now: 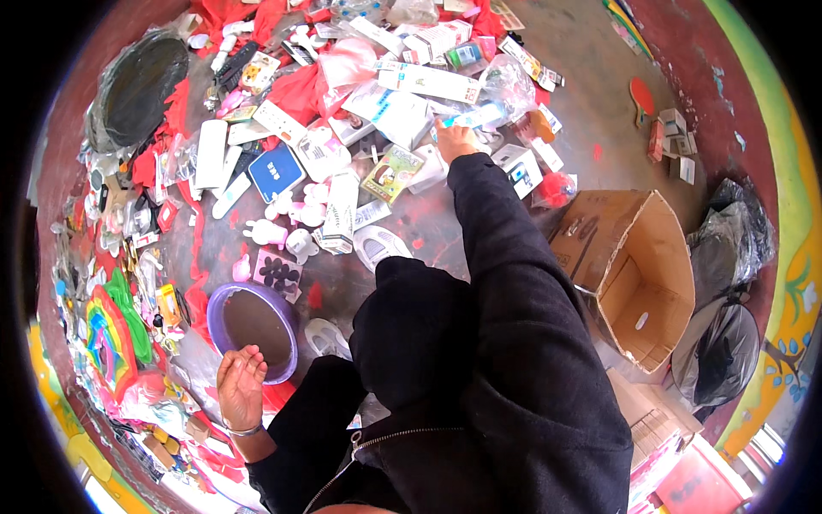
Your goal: The person rinses a white cloth in a bucket of water and uses it to wipe several packaged items, including blue and white boxes and a pink tube, before placing each item into a cardboard box.
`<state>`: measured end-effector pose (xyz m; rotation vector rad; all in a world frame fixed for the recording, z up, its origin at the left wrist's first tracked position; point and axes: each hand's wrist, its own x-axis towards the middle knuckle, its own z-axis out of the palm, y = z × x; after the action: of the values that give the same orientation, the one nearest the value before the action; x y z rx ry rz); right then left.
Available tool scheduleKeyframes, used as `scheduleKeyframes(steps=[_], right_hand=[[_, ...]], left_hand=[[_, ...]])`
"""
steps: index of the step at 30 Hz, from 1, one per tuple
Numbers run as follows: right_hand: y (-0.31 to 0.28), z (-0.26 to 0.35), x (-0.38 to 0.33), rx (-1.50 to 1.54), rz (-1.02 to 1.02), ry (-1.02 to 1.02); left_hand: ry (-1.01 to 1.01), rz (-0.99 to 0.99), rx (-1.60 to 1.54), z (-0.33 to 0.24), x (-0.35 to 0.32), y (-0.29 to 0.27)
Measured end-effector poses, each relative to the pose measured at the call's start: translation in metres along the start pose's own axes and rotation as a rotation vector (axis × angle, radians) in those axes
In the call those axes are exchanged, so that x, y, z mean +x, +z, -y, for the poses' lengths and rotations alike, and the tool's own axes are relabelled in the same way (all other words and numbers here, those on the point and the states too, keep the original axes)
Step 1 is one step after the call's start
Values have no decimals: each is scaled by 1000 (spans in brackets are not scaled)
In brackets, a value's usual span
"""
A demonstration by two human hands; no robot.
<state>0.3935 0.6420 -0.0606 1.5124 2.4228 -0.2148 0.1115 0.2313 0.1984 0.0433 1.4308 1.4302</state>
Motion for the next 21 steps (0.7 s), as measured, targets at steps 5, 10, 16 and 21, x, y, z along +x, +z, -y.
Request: scheduleKeyframes(steps=[5,10,16,21], right_hand=[[26,-21,-19,-42,-122,-41],[28,-29,-77,-212,-423,-174],[-38,-15,-164,90,-239,-377],[-141,37,-182,384,-595,-584]], left_hand=[[-30,27,1,3,5,6],[-33,38,-9,4,1,7],[-18,168,-27,-1,3,28],[-70,240,-226,5,16,32]])
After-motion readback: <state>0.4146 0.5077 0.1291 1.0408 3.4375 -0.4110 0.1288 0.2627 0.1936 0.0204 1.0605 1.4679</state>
